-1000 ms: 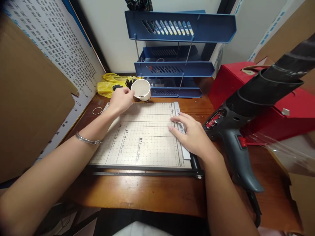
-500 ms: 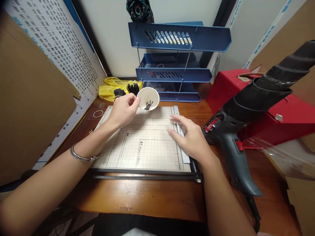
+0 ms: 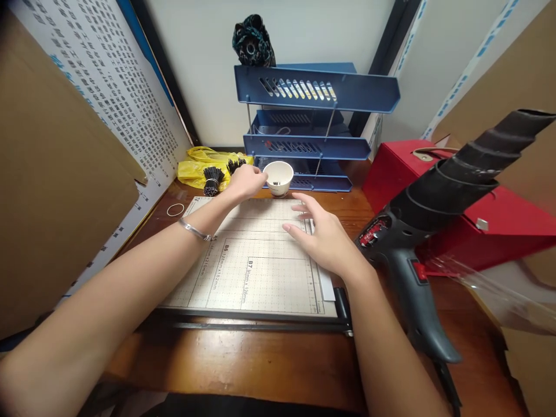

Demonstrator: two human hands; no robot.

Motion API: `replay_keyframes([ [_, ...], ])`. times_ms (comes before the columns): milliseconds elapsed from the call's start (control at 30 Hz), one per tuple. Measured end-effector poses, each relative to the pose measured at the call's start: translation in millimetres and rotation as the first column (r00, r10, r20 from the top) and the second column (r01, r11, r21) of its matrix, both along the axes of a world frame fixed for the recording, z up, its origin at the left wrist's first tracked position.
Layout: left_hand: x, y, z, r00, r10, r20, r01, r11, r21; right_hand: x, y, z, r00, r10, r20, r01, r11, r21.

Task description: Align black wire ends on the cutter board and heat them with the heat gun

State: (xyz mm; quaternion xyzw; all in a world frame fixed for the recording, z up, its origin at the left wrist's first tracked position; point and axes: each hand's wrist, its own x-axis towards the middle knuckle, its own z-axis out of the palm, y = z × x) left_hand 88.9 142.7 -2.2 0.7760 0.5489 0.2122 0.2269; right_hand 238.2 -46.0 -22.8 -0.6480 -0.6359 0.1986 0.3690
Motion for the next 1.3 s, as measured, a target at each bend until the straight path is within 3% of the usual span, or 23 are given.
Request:
replay_keyframes([
  [233,27,28,-11.2,0.996,-0.075,-0.053,0.066,0.987,-0.144,11,-7,-7.2,0.998,-0.050,-0.027,0.050,0.999,-0.018],
  [467,15,35,-22.5,0.994,-0.101,-0.037,0.094,0.985,-0.145,14,-11,-9.9,0.997,-0.082,-0.010,0.082,0.996,-0.026],
  [867,25,35,-10.2,0.992,-0.118,0.041,0.123,0.984,-0.128,12,-11,-12.2,0.997,-0.084,-0.003,0.083,0.996,-0.041],
  [1133,14,32,-13.9,0.993,-0.080,0.086,0.085,0.995,-0.059,12,-13,-13.1,0.997,-0.081,0.013,0.082,0.995,-0.058],
  [1233,-1,26,-10.6,0.991,-0.024,0.131,0.018,0.999,0.048,10,-15,-11.2,0.997,-0.077,0.018,0.078,0.995,-0.057],
  [1300,-16,21,-8.8,0.980,0.057,0.192,-0.088,0.984,0.157,8,-16,-9.0,0.997,-0.073,0.024,0.074,0.996,-0.059],
])
